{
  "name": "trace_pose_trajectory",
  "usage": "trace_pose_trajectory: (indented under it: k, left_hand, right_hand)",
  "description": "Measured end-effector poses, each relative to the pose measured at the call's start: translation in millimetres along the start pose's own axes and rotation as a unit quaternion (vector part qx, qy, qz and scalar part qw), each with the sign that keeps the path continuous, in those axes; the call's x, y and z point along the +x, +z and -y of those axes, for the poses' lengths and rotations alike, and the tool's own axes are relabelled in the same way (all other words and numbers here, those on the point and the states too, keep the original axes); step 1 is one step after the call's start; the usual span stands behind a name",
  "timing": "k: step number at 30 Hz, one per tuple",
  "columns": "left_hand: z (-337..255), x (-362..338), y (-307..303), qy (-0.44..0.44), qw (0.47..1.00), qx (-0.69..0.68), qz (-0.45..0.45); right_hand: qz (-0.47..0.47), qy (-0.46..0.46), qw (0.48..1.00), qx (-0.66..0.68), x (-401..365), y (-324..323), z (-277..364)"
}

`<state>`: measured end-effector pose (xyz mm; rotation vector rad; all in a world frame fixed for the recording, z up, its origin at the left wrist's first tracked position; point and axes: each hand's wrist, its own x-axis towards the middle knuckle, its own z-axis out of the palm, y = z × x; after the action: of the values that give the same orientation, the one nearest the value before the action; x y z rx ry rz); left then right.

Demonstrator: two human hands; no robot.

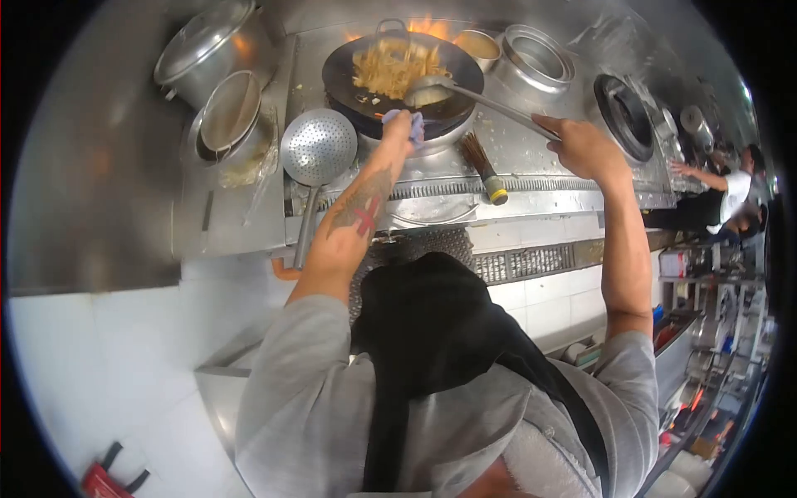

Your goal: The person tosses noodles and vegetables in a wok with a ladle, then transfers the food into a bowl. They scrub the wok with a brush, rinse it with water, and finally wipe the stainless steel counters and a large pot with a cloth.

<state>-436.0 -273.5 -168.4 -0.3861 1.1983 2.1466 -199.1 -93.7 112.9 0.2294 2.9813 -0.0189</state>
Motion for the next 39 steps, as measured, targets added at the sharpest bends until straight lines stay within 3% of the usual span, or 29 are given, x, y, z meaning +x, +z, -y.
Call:
trace_pose_trajectory:
  k: [3,6,7,8,10,13,15,16,19,21,22,24,26,27,28,29,30,33,35,39]
  left_hand:
    - [-26,-12,12,-0.134,0.990,-0.046,0.003]
    - [-11,27,-8,-0.157,0.983,-0.078,0.048]
    - [-10,-22,17,-0.030,0.995,-0.087,-0.035]
    - [-7,-38,10,-0.025,0.996,-0.083,-0.030]
    - [-4,-59,-4,-0.149,0.985,-0.047,0.070]
    - [-39,-117,37,-0.142,0.982,-0.125,-0.005]
    - [-37,-87,40,-0.112,0.987,-0.112,-0.007]
    - [-31,-70,38,-0.075,0.992,-0.102,-0.004]
    - [62,-17,-27,-0.020,0.997,-0.052,0.047]
    - [85,-37,-48,-0.028,0.997,-0.007,0.073]
    - [96,-53,-55,-0.032,0.997,-0.005,0.074]
    - [110,-80,-61,-0.058,0.997,-0.058,-0.010]
    - [70,-116,-28,-0.058,0.997,-0.044,-0.037]
    - [52,-130,-17,-0.055,0.996,-0.032,-0.063]
    - [27,-111,-18,-0.060,0.998,-0.029,0.010]
    - [-5,-108,10,-0.099,0.992,-0.072,-0.043]
    - [-19,-79,11,-0.088,0.994,-0.054,0.025]
    - [10,-34,1,-0.089,0.994,-0.047,0.034]
    - [59,-34,-17,0.037,0.997,-0.021,0.059]
    - [75,-84,-41,-0.038,0.998,-0.002,0.045]
  right_hand:
    - [0.010,0.021,1.000,-0.007,-5,1,10]
    - [0.003,0.004,1.000,0.000,-4,18,-1]
    - [0.011,0.008,1.000,-0.012,-7,12,3]
    - [0.011,0.011,1.000,-0.025,-5,3,4]
    - [0.022,0.010,0.999,-0.039,-14,-10,4]
    - [0.014,0.004,1.000,-0.022,0,1,10]
    - [-0.005,-0.001,1.000,0.001,23,29,22]
    - [-0.004,-0.002,1.000,-0.006,39,46,30]
    - [-0.025,0.062,0.998,0.011,57,100,51]
    - [-0.064,0.074,0.994,0.052,42,123,55]
    - [-0.049,0.078,0.994,0.050,24,114,54]
    - [-0.035,0.083,0.995,0.051,-10,75,44]
    - [0.030,0.063,0.998,-0.011,-32,37,33]
    - [0.031,0.066,0.997,-0.010,-33,27,31]
    - [0.005,0.029,1.000,-0.007,-29,18,29]
    - [-0.022,-0.009,1.000,-0.005,-22,12,26]
    - [-0.011,0.008,1.000,-0.006,-3,19,28]
    - [-0.023,0.053,0.998,0.018,44,62,55]
    - [-0.060,0.074,0.993,0.076,47,102,58]
    - [-0.153,0.112,0.961,0.203,5,191,57]
